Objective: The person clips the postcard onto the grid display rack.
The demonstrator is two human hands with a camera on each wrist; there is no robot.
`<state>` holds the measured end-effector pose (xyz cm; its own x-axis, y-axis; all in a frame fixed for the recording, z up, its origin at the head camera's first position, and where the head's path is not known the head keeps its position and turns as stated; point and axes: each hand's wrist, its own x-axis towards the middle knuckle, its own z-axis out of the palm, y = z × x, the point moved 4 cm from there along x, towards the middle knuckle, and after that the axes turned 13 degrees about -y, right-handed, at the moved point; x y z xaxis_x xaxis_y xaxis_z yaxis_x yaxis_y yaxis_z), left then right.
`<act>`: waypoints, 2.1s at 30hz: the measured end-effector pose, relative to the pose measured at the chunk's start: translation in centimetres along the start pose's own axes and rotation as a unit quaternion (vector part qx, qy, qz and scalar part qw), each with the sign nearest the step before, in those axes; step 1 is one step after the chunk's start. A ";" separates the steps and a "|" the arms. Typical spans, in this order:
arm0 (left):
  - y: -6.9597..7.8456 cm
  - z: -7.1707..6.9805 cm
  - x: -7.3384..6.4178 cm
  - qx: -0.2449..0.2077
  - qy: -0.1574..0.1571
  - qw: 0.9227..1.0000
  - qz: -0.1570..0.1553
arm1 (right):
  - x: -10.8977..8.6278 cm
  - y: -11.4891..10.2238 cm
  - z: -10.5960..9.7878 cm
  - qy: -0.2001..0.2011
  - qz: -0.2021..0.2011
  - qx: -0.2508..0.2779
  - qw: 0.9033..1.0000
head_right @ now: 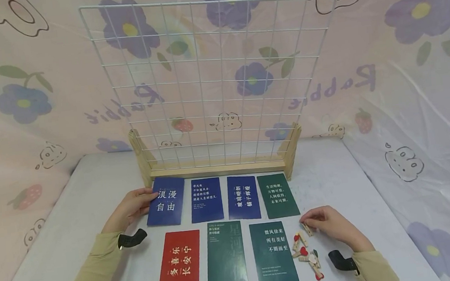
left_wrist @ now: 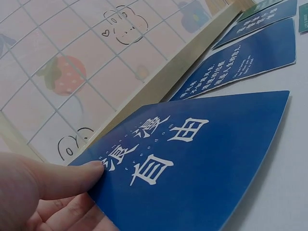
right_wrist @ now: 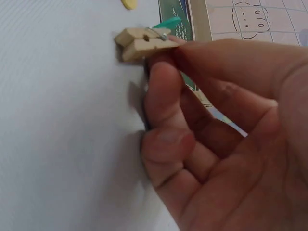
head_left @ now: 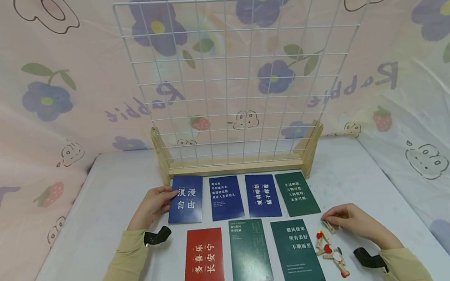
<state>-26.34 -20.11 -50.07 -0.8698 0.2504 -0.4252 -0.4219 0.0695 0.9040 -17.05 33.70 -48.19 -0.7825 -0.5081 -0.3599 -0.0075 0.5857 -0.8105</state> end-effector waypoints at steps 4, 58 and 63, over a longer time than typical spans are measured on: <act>0.0 0.0 0.0 -0.002 0.002 1.000 -0.001 | 0.1 0.1 0.1 0.009 0.017 -0.003 1.000; 3.1 0.6 -1.9 -0.018 -0.038 0.997 0.065 | 1.1 -1.8 -2.1 0.037 -0.006 0.025 0.999; 3.6 1.1 -2.2 -0.020 -0.050 0.996 0.076 | 1.5 -2.7 -2.6 0.048 -0.007 0.032 0.998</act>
<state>-25.65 -19.34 -45.87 -0.8954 0.3499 -0.2756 -0.2990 -0.0136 0.9542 -19.77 33.02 -45.37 -0.8386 -0.4513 -0.3051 0.0183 0.5364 -0.8438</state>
